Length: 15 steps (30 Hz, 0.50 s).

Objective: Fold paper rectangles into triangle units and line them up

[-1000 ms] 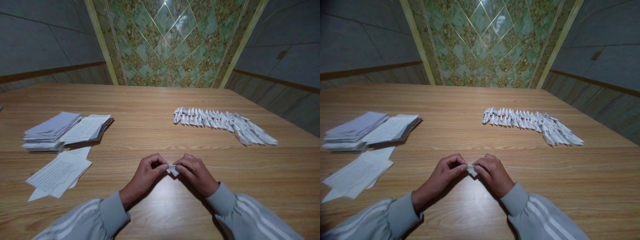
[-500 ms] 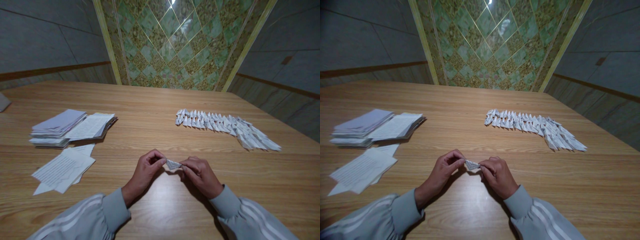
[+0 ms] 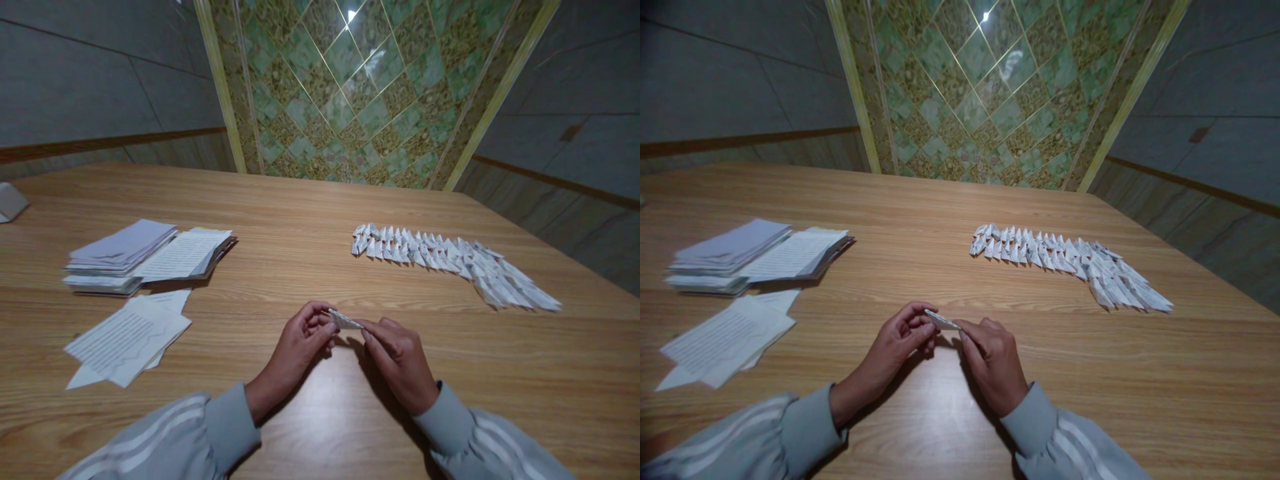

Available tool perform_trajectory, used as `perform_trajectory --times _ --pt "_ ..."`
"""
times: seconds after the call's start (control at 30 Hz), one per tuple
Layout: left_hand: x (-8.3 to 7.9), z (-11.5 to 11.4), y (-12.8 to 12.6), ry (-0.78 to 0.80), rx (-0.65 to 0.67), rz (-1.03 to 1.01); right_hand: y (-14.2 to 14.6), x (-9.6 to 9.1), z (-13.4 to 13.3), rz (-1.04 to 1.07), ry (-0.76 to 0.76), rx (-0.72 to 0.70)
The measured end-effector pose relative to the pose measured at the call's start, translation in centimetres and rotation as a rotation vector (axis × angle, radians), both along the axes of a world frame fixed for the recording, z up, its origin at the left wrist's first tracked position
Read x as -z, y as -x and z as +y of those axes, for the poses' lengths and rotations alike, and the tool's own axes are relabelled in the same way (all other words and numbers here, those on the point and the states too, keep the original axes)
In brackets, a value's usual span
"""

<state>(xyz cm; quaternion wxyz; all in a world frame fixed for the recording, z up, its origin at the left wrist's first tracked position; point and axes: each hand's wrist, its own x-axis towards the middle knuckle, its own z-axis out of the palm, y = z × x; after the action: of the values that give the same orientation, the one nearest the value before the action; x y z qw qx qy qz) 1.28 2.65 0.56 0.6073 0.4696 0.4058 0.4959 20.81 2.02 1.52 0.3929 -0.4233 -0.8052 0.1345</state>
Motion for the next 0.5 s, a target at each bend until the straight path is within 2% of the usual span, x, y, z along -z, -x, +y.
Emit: perform_trajectory --times 0.17,0.27,0.4,0.5 --pt "-0.3 0.0 0.3 -0.061 -0.051 -0.006 0.8 -0.3 -0.7 -0.099 -0.03 -0.11" --pt "-0.3 0.0 0.3 -0.035 0.014 -0.042 0.8 -0.7 -0.8 -0.102 -0.001 -0.152" --pt "0.0 -0.1 0.3 0.004 0.062 -0.077 0.3 -1.0 -0.7 0.057 0.1 -0.106" --pt "0.0 -0.2 0.2 0.003 0.087 -0.084 0.1 -1.0 -0.7 0.192 0.232 -0.09"
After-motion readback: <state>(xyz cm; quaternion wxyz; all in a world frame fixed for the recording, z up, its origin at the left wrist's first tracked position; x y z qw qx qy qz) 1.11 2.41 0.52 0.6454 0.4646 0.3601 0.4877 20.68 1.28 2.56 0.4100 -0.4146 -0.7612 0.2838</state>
